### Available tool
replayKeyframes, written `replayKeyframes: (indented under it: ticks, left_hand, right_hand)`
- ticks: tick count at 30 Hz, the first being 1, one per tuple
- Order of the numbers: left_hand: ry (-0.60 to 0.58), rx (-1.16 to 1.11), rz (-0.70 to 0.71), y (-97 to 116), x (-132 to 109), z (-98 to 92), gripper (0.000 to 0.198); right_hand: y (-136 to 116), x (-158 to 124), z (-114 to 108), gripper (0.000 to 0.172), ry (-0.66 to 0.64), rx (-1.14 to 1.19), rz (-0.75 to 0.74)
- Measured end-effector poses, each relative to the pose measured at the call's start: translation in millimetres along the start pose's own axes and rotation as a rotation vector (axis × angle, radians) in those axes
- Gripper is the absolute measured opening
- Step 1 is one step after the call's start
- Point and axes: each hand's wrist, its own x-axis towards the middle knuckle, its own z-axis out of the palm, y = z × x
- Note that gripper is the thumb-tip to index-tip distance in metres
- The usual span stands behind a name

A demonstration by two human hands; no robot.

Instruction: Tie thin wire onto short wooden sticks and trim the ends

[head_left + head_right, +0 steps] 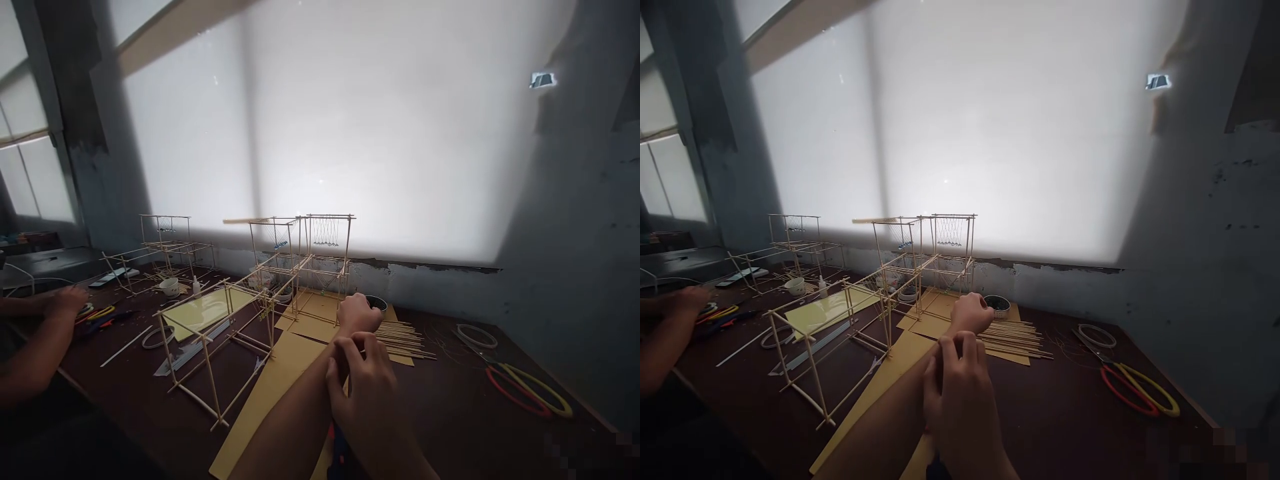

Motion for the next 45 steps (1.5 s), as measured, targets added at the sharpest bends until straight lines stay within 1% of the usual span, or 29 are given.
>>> replayKeyframes:
  ticks: [4, 5, 7, 9, 13, 14, 17, 19, 22, 23, 24, 26, 28, 31, 33, 36, 39, 41, 45]
  left_hand:
    - [0.018, -0.012, 0.007, -7, 5, -7.2, 0.03]
    - [0.023, -0.017, 0.01, -10, 7, -9.4, 0.03]
    - [0.03, -0.033, 0.016, -17, 12, -13.4, 0.031]
    - [0.035, -0.047, 0.009, -25, 18, -16.5, 0.032]
    - [0.058, -0.045, -0.025, -38, 28, -20.6, 0.031]
    - [0.067, -0.041, -0.025, -40, 29, -21.4, 0.03]
    - [0.081, -0.039, -0.007, -41, 30, -23.2, 0.03]
    - [0.072, -0.043, 0.002, -38, 29, -24.3, 0.031]
    - [0.061, -0.044, 0.005, -35, 27, -26.4, 0.031]
    - [0.062, -0.042, 0.008, -34, 26, -27.2, 0.031]
    - [0.065, -0.039, 0.012, -34, 26, -27.9, 0.031]
    - [0.077, -0.029, 0.021, -33, 24, -29.1, 0.031]
    - [0.09, -0.013, 0.027, -33, 21, -29.9, 0.031]
    - [0.097, -0.013, 0.04, -35, 19, -30.4, 0.032]
    - [0.085, -0.035, 0.049, -37, 18, -30.4, 0.032]
    - [0.056, -0.046, 0.035, -39, 19, -29.3, 0.031]
    - [0.024, -0.037, 0.021, -40, 20, -26.2, 0.028]
    - [0.007, -0.041, 0.016, -41, 22, -23.4, 0.027]
    - [-0.023, -0.061, 0.006, -45, 25, -19.1, 0.026]
  right_hand:
    - [-1, 0, 8, 0.018, -0.11, 0.079, -0.09]
    - [-3, 0, 10, 0.019, -0.113, 0.072, -0.096]
    - [-7, 2, 14, 0.02, -0.078, 0.0, -0.1]
    - [-9, 2, 20, 0.021, -0.063, -0.064, -0.133]
    - [-9, -2, 31, 0.028, -0.148, 0.011, -0.21]
    - [-9, -3, 33, 0.028, -0.139, 0.021, -0.203]
    - [-10, -7, 36, 0.024, -0.053, -0.001, -0.165]
    - [-13, -14, 39, 0.022, 0.011, 0.036, -0.232]
    - [-20, -32, 45, 0.02, 0.044, 0.124, -0.392]
    - [-22, -36, 46, 0.02, 0.047, 0.136, -0.413]
    - [-24, -39, 45, 0.019, 0.037, 0.142, -0.402]
    - [-24, -37, 41, 0.017, 0.003, 0.157, -0.324]
    - [-18, -26, 33, 0.014, -0.06, 0.152, -0.226]
    - [-2, -3, 19, 0.014, -0.115, 0.082, -0.152]
    - [13, 12, 10, 0.016, -0.102, 0.05, -0.118]
    - [30, 31, -2, 0.029, -0.066, 0.051, -0.017]
    - [36, 37, -7, 0.029, -0.052, 0.145, 0.088]
    - [31, 31, -4, 0.028, -0.068, 0.208, 0.079]
    - [10, 4, 11, 0.031, -0.165, 0.274, -0.051]
